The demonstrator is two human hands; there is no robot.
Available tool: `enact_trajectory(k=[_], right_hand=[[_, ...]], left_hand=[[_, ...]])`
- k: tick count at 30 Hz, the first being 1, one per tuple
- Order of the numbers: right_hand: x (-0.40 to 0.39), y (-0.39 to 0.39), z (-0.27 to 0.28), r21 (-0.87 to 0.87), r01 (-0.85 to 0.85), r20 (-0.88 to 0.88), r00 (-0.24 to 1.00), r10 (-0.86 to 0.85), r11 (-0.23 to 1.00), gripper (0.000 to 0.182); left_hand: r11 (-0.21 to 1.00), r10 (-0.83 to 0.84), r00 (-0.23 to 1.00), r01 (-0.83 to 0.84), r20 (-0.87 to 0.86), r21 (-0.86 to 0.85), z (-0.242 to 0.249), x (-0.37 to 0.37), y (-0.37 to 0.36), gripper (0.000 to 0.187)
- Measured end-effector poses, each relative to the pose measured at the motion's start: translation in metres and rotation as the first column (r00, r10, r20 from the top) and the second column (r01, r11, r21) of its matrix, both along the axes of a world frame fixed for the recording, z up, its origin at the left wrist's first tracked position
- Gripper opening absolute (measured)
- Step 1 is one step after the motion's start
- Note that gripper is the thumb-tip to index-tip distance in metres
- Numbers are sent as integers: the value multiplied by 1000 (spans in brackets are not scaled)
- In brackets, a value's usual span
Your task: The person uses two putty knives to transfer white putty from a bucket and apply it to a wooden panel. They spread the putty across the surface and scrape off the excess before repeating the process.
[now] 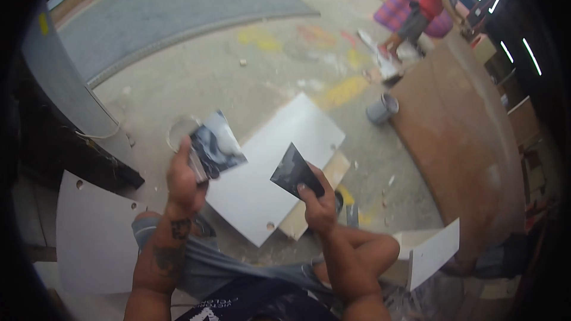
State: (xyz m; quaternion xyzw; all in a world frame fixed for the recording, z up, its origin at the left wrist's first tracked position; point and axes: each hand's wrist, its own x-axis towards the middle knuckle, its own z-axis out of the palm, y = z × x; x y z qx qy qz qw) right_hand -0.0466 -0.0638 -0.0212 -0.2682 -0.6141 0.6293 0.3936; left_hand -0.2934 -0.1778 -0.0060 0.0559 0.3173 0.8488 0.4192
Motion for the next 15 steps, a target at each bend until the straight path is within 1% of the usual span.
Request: enact_trajectory(k=[2, 3, 4, 5, 6, 8, 9, 10, 12, 15], right_hand=[[-18, -10, 19, 264, 54, -129, 991, -20, 963, 49], [-27, -17, 30, 445, 39, -122, 992, 18, 895, 51], [-36, -23, 37, 604, 34, -109, 993, 41, 796, 53], [-47, -25, 37, 656, 50, -110, 993, 30, 753, 54], [-56, -29, 44, 732, 33, -67, 997, 24, 680, 54], [-67, -35, 40, 762, 18, -40, 999, 19, 648, 53], [-68, -33, 37, 787, 16, -17, 1000, -4, 617, 53], [-69, -29, 35, 811, -5, -1, 1000, 10, 584, 54], [-66, -21, 26, 847, -46, 44, 999, 17, 530, 57], [-52, -8, 11, 765, -156, 170, 985, 37, 625, 64]], left_hand=[[992, -117, 990, 121, -83, 46, 1, 2, -3, 43], [988, -136, 988, 140, -74, 63, 12, 9, -2, 43], [983, -164, 985, 168, -62, 75, 20, 12, -1, 43], [980, -174, 982, 179, -68, 90, 21, 12, -1, 43], [976, -187, 980, 193, -70, 101, 19, 11, -2, 43], [971, -189, 979, 197, -74, 138, 18, 9, 1, 45], [968, -179, 981, 189, -73, 163, 15, 9, 2, 46], [966, -172, 983, 182, -69, 185, 14, 8, 2, 48], [972, -157, 985, 168, -77, 163, 10, 6, 3, 49], [979, -168, 984, 173, -51, 106, 5, 11, 5, 49]])
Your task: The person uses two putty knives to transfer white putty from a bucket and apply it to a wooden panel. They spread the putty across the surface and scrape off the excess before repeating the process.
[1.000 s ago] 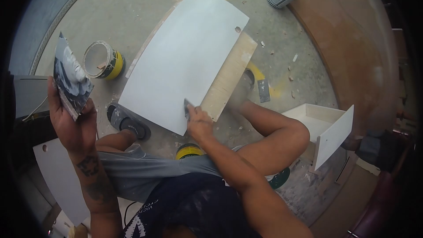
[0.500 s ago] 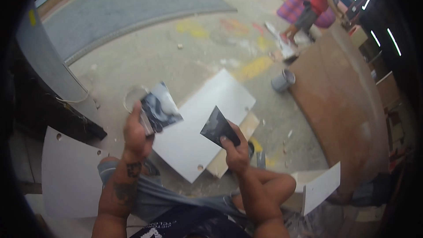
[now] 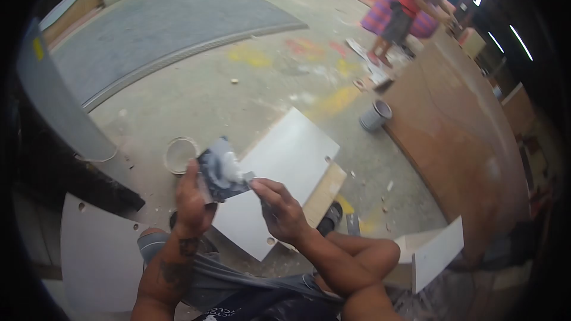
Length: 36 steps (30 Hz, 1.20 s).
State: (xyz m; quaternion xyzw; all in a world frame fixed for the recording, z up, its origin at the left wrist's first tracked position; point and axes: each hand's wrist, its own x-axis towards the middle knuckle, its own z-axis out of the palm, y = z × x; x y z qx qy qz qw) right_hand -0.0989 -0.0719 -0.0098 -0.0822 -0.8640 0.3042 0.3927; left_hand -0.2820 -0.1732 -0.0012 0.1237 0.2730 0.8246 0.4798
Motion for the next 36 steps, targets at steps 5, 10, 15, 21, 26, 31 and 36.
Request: enact_trajectory(k=[5, 10, 15, 21, 26, 31, 36], right_hand=[[52, 63, -71, 6, 115, 461, 881, -105, 993, 58], [138, 222, -195, 16, 643, 709, 533, -462, 766, 46], [148, 352, -233, 190, 796, 859, 149, -490, 575, 49], [93, 407, -229, 223, 842, 864, 63, -500, 491, 46], [45, 419, -243, 271, 866, 862, -25, -506, 419, 39], [-5, 420, -257, 358, 814, 778, 12, -629, 457, 31], [-68, 397, -246, 272, 738, 842, 129, -525, 618, 37]], left_hand=[[1000, 1, 1000, -1, -11, -26, -5, -4, 1, 51], [994, 63, 998, -65, -27, -83, -9, -7, 7, 52], [963, 179, 982, -188, -65, -193, -20, -19, 20, 50], [833, 299, 934, -356, -199, -423, -28, -26, 43, 51], [735, 422, 863, -505, -277, -453, -43, -28, 30, 51], [767, 354, 829, -522, -433, -374, -53, -42, -2, 52], [885, 188, 875, -348, -447, -309, -50, -56, -32, 52]])
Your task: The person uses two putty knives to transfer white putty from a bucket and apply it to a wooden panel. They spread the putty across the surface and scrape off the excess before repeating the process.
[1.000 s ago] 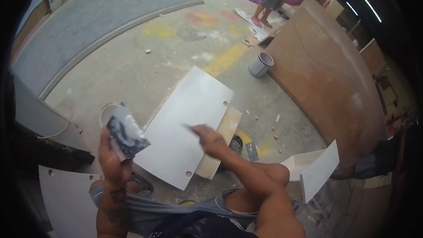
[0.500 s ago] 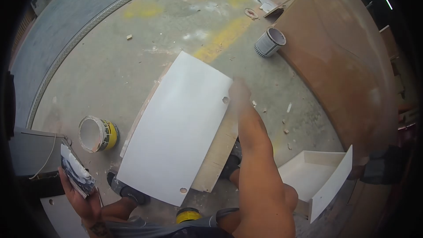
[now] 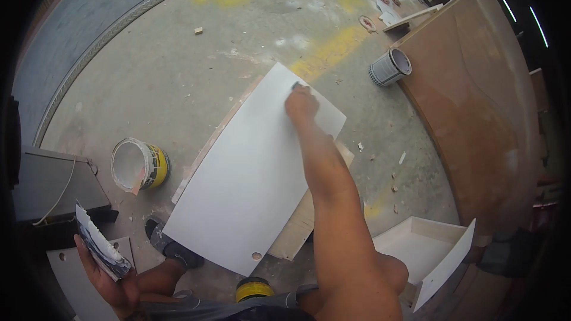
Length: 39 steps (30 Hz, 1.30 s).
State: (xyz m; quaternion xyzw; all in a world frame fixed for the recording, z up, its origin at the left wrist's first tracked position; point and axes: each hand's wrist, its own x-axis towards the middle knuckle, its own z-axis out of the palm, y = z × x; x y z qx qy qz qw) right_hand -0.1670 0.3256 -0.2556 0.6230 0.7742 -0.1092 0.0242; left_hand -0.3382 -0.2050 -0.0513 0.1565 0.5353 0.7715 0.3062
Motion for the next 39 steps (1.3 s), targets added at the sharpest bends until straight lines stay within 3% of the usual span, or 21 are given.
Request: enact_trajectory(k=[4, 6, 9, 10, 12, 13, 15, 16, 17, 19, 20, 21, 22, 24, 26, 29, 31, 34, 37, 38, 39], right_hand=[[-30, -76, -23, 156, -309, -8, 949, 314, 938, 31], [-35, -145, -16, 96, -465, -64, 880, 471, 880, 30], [-16, -270, -2, -58, -696, -131, 716, 686, 715, 33], [-4, -309, 5, -199, -750, -139, 658, 740, 631, 34], [31, -364, 17, -565, -792, -319, 469, 824, 233, 35], [36, -371, 51, -711, -703, -263, 312, 913, 35, 40], [71, -371, 29, -640, -764, -353, 385, 853, 81, 47], [79, -351, 25, -611, -762, -352, 505, 788, 215, 51], [72, -321, 43, -791, -488, -245, 806, 538, 370, 51], [103, -269, 26, -390, -602, -324, 798, 508, 697, 53], [122, -242, 4, -239, -532, -316, 834, 453, 812, 50], [128, -218, 13, -44, -530, -277, 821, 500, 847, 49], [136, -196, 16, 28, -471, -196, 862, 467, 882, 49], [151, -199, 9, 67, -360, -102, 925, 365, 931, 48], [155, -210, 4, 38, -249, -68, 966, 251, 968, 47], [152, -302, -16, -12, -280, -100, 955, 278, 960, 40], [158, -422, -24, -77, -492, -65, 870, 488, 867, 39], [160, -478, 22, -554, -585, -211, 787, 580, 593, 43], [176, -457, 20, -352, -562, -370, 818, 440, 749, 47], [168, -432, 39, -428, -478, -294, 876, 382, 767, 48], [169, -409, 38, -409, -388, -296, 913, 282, 826, 47]], left_hand=[[986, 51, 994, -66, 100, 152, 0, -5, -9, 52], [985, 86, 992, -99, 93, 143, 4, -2, -10, 51], [961, 106, 932, -186, 345, 207, 17, 6, 1, 52], [959, 95, 928, -182, 361, 216, 19, 7, 3, 52], [959, -6, 938, -92, 346, 267, 24, 8, 6, 52], [960, -3, 947, -87, 323, 265, 23, 8, 3, 49], [962, 4, 961, -78, 276, 261, 19, 8, -4, 47], [947, -49, 957, -47, 286, 318, 21, 5, -2, 50], [932, -97, 950, -19, 298, 363, 22, 3, -6, 55], [923, -104, 982, 35, 160, 383, 17, -2, -17, 48], [900, -151, 977, 71, 153, 431, 17, -3, -17, 48], [871, -198, 970, 108, 141, 480, 18, -6, -16, 47], [933, -33, 977, -44, 208, 356, 30, -1, -4, 44], [939, 315, 909, -341, 274, 52, 61, 23, 14, 40], [950, 41, 983, -94, 177, 299, 27, 3, -16, 43], [943, 54, 979, -115, 199, 311, 35, 9, -15, 42], [911, 367, 899, -399, 238, 102, 58, 32, 0, 38], [945, 220, 922, -282, 317, 163, 71, 26, -4, 34], [928, -64, 968, -31, 241, 372, 41, 2, -27, 40], [891, -172, 968, 74, 183, 447, 34, -3, -33, 43], [913, -116, 970, 19, 214, 409, 37, 0, -33, 43]])
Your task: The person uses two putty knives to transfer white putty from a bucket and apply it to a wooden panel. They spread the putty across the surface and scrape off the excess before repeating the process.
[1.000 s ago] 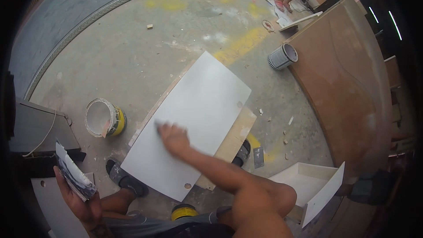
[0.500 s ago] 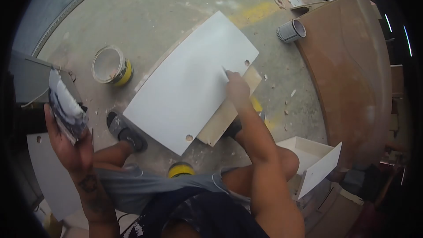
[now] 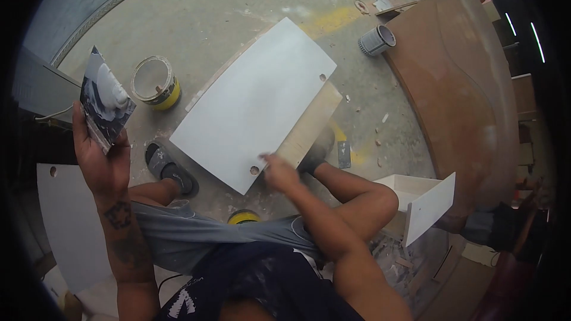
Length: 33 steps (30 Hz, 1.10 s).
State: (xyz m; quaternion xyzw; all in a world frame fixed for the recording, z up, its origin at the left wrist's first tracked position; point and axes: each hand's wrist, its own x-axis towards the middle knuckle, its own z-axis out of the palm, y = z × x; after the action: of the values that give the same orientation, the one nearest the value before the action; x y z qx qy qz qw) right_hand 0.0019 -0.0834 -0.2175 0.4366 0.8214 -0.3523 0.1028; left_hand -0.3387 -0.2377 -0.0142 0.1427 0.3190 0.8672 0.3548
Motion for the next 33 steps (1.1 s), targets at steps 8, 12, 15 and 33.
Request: enact_trajectory(k=[8, 12, 15, 33], right_hand=[[-8, 181, -14, 351, 243, -51, 969, -241, 904, 49], [-26, 251, -31, 431, 221, 27, 966, -257, 875, 52], [-46, 270, -43, 439, 229, 57, 958, -281, 869, 54], [-73, 33, 66, -292, 255, -520, 766, -377, 922, 50]], left_hand=[[997, 24, 998, -20, 50, -74, 7, 10, 8, 47], [991, 85, 995, -79, 46, -108, 2, 9, 12, 49], [995, 72, 992, -64, 107, -78, -5, 2, 11, 51], [988, 101, 992, -108, -73, -110, -3, 11, 32, 47]])
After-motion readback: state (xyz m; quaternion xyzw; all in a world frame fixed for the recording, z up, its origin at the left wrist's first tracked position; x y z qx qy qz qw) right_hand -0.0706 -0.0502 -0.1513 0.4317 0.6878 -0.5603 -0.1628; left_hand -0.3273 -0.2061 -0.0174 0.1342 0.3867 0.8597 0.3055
